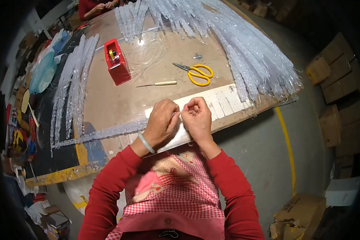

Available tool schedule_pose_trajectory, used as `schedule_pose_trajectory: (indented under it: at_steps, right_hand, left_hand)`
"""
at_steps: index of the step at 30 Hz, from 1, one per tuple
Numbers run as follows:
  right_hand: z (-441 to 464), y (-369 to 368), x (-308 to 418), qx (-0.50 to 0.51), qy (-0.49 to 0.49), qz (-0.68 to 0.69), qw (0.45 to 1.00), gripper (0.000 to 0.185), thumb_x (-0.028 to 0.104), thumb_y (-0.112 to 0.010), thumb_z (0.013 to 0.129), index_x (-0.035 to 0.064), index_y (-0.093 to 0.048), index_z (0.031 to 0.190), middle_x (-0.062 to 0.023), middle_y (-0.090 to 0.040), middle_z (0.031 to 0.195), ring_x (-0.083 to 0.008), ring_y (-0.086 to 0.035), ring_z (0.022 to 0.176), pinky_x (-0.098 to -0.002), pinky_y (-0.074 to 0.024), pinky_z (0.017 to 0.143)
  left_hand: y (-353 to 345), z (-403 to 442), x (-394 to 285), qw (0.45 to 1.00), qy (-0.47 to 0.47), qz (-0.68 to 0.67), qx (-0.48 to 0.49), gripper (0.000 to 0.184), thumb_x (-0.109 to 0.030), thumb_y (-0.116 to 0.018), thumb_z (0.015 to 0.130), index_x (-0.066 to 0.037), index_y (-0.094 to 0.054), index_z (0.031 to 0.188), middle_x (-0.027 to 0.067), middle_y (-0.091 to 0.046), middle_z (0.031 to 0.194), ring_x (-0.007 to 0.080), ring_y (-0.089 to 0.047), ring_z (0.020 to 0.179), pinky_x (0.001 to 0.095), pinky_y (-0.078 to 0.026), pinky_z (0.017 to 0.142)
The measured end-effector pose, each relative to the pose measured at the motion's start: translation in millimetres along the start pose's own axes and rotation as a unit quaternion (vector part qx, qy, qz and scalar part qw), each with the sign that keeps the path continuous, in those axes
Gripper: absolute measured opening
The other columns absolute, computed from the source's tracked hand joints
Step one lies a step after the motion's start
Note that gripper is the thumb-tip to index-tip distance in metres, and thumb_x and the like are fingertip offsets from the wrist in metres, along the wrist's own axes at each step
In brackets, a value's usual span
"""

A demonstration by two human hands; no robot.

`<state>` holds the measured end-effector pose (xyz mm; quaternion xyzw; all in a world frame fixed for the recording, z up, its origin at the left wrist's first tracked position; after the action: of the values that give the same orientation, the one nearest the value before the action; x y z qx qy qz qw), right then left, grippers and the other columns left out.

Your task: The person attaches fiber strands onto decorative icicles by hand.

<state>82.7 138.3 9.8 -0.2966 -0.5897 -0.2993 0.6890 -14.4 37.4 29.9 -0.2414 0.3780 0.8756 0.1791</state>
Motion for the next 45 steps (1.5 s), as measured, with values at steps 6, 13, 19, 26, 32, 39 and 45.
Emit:
schedule_pose_trajectory:
  at_steps: [6,13,19,26,32,39,45]
  right_hand:
    - [-3,-9,-19,-0.015,-0.108,0.203,0.973,0.023,-0.009,-0.061,0.081,0.0038,-0.051,0.097,-0.0031,-0.06,0.083,-0.0063,-0.054,0.067,-0.0192,-0.0446,0.061]
    - [-4,-7,-19,0.006,-0.144,0.154,0.977,0.015,-0.004,-0.062,0.082,0.0014,-0.059,0.096,-0.0013,-0.06,0.077,-0.0074,-0.053,0.062,-0.0211,-0.0425,0.057]
    - [2,-2,17,0.099,0.043,-0.217,0.97,0.01,0.003,-0.066,0.082,-0.0023,-0.067,0.09,-0.005,-0.065,0.073,-0.0113,-0.058,0.061,-0.0247,-0.0452,0.056]
    - [2,-9,51,0.149,0.196,-0.35,0.904,0.009,0.005,-0.068,0.081,-0.0012,-0.069,0.088,-0.0138,-0.065,0.074,-0.0208,-0.062,0.061,-0.0322,-0.049,0.057]
    - [7,-6,42,0.174,0.117,-0.317,0.925,0.009,0.005,-0.068,0.083,-0.0033,-0.066,0.086,-0.0076,-0.067,0.071,-0.0097,-0.06,0.061,-0.0259,-0.048,0.055]
    - [3,-4,32,0.153,0.133,-0.322,0.925,0.006,0.002,-0.066,0.085,-0.0029,-0.067,0.088,-0.0053,-0.066,0.07,-0.0066,-0.059,0.062,-0.0228,-0.0479,0.055]
    - [4,-1,6,0.141,-0.076,-0.098,0.982,0.006,0.003,-0.067,0.086,-0.0026,-0.067,0.087,0.0032,-0.063,0.071,-0.0006,-0.053,0.063,-0.0183,-0.0428,0.054]
  left_hand:
    - [6,-5,5,0.999,-0.015,-0.03,-0.029,0.014,-0.006,-0.066,0.082,-0.003,-0.055,0.091,0.0127,-0.054,0.085,0.0319,-0.054,0.081,0.0409,-0.042,0.075]
    - [9,-8,10,0.998,-0.01,-0.064,-0.01,0.014,-0.006,-0.067,0.081,-0.003,-0.056,0.089,0.0126,-0.059,0.084,0.0322,-0.058,0.082,0.0408,-0.044,0.076]
    - [14,-3,7,0.998,-0.027,-0.048,0.014,0.014,-0.003,-0.064,0.08,-0.002,-0.057,0.092,0.0128,-0.058,0.085,0.0322,-0.058,0.084,0.041,-0.043,0.08]
    - [12,1,2,0.996,-0.063,-0.044,0.045,0.017,0.0,-0.061,0.079,-0.002,-0.056,0.095,0.0144,-0.057,0.088,0.0334,-0.057,0.089,0.0421,-0.043,0.084]
    - [13,-3,13,0.995,-0.039,-0.089,0.008,0.013,-0.002,-0.063,0.082,-0.002,-0.059,0.094,0.0139,-0.06,0.086,0.0338,-0.06,0.085,0.0425,-0.046,0.081]
    - [15,0,8,0.995,-0.03,-0.096,0.003,0.011,-0.001,-0.064,0.082,-0.002,-0.06,0.092,0.0137,-0.06,0.085,0.0338,-0.06,0.083,0.0419,-0.048,0.076]
    - [15,4,15,0.992,-0.005,-0.124,0.029,0.015,0.002,-0.066,0.079,-0.002,-0.059,0.092,0.0126,-0.059,0.083,0.0331,-0.061,0.081,0.0385,-0.05,0.072]
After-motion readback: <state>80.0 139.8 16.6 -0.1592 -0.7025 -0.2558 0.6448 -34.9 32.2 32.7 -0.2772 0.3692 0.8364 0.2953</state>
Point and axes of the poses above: each hand's wrist, its own z-axis towards the middle knuckle, its own y-axis out of the back of the hand, x = y × z, the point moved 5 cm from there along z, towards the middle knuckle
